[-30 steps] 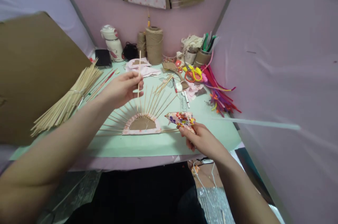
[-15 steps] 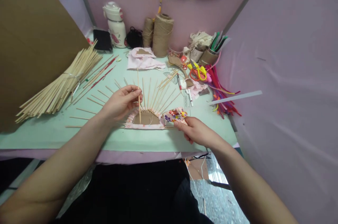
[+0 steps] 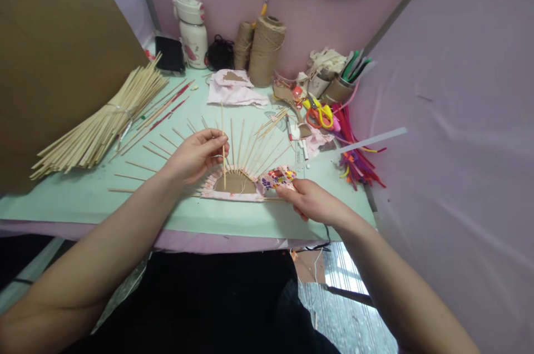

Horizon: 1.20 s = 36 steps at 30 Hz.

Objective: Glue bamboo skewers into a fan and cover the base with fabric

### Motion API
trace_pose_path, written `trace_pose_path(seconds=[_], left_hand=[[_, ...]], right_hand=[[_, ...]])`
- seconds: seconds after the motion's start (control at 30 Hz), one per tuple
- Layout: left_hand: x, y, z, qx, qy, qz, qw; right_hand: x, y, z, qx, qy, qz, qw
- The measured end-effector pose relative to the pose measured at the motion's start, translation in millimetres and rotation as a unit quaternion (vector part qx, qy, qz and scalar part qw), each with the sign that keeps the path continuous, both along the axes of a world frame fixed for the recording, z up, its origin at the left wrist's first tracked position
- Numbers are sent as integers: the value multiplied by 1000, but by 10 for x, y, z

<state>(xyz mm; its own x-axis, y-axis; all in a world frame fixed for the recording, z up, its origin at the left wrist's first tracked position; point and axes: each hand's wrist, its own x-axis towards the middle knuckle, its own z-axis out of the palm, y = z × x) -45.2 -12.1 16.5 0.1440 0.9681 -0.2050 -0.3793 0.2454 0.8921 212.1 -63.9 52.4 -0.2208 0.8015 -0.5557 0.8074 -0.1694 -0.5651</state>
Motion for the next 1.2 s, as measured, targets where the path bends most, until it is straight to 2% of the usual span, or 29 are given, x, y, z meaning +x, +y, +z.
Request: trace_pose_path(seconds=[1.2], left_hand=[[-16, -14, 15, 10, 8, 3, 1000]], right_hand=[[-69, 25, 59, -3, -59, 57, 997]])
